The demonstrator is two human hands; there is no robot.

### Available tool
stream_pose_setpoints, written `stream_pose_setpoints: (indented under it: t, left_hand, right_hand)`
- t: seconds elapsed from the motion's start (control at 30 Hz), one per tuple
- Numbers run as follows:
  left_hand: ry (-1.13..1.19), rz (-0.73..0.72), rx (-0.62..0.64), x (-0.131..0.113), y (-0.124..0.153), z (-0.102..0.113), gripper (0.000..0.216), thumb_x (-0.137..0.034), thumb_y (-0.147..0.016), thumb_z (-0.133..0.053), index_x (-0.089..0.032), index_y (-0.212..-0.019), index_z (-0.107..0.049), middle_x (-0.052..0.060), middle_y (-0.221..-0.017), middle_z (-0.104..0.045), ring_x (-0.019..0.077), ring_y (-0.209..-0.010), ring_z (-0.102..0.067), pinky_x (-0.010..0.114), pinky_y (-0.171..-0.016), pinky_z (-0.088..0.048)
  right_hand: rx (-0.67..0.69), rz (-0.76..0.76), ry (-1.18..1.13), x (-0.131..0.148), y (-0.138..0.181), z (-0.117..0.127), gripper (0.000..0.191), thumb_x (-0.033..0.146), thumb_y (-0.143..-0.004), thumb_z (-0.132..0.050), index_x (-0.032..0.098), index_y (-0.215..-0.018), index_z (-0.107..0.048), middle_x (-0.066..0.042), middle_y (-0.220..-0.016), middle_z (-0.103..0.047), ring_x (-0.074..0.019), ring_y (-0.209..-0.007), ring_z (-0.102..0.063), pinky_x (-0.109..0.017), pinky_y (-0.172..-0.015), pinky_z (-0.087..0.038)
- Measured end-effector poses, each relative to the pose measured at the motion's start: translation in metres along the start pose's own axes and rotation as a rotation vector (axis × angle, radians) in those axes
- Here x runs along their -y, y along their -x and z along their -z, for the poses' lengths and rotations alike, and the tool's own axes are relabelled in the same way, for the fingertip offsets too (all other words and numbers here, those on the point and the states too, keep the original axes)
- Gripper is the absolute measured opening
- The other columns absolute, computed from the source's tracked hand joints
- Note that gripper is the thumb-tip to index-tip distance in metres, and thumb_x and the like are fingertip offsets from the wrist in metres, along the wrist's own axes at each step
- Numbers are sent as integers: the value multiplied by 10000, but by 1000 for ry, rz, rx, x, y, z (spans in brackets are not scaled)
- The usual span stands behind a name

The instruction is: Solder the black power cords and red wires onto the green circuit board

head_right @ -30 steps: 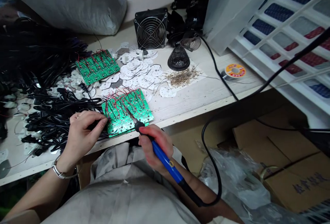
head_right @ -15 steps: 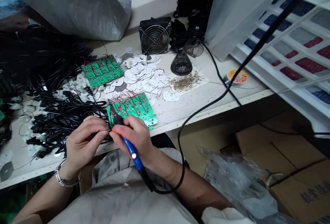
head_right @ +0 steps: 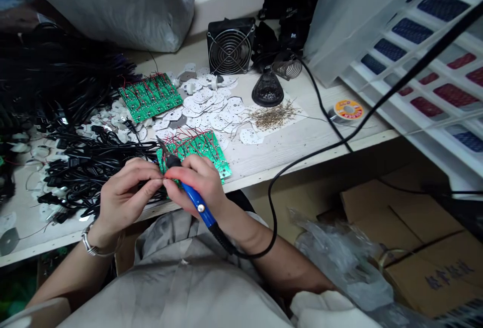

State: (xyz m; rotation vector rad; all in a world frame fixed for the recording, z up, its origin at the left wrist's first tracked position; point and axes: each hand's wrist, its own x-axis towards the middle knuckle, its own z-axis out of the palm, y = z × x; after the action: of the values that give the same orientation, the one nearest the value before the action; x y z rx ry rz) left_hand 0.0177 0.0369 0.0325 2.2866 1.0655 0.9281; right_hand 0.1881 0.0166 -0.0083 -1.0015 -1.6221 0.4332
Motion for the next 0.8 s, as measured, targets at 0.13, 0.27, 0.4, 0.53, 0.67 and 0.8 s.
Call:
stream_pose_setpoints:
  t: [0.13, 0.27, 0.4, 0.53, 0.67, 0.8]
  left_hand:
    - [58, 35, -44, 1, 1, -5, 64, -200, -865, -582, -197, -815, -622, 20, -782, -654, 144, -772, -585, 314, -761, -465]
    - [45, 100, -61, -1, 1, -10, 92, -219, -886, -535, -190, -816, -588, 36, -800, -630, 153, -790, -575, 306, -726, -463]
    - [-196, 12, -37, -1, -4, -8, 93, -208, -869, -525, -195, -782, -553, 8, -747, -625, 145, -738, -562, 325, -738, -409]
    - [-396, 38, 66, 6, -11, -4, 136, -227, -856, -520, -195, -726, -547, 4, -741, -645, 160, -752, -583, 360, -791, -364]
    - [-388, 95, 164, 12, -12, -7, 126, -195, -816, -529, -198, -696, -567, 28, -942, -711, 190, -926, -621, 408, -923, -323]
    - [-381, 165, 176, 15, -13, -12, 119, -176, -764, -547, -201, -649, -560, 9, -904, -728, 190, -896, -640, 430, -946, -305]
  right_hand:
    - [-50, -46, -90, 1, 0, -3, 54, 188, -854, -593, 207, -841, -642, 24, -703, -474, -97, -633, -519, -238, -597, -448]
    - [-131, -101, -115, 1, 6, -10, 48, 189, -855, -600, 210, -862, -643, 15, -720, -492, -108, -657, -528, -236, -586, -454]
    - [-128, -78, 58, -3, 10, -11, 75, 215, -855, -597, 225, -873, -669, 0, -737, -506, -127, -672, -536, -269, -622, -473]
    - [-205, -49, 104, -6, 16, 1, 156, 165, -852, -565, 227, -961, -657, -22, -761, -565, -155, -712, -573, -311, -670, -496]
    - [-246, 3, 17, -1, 29, 24, 248, 105, -838, -535, 233, -1035, -612, -13, -700, -627, -161, -648, -595, -342, -651, -509]
    - [-130, -70, -12, 8, 41, 38, 221, 116, -822, -519, 241, -973, -622, 12, -631, -640, -146, -547, -604, -318, -577, -521]
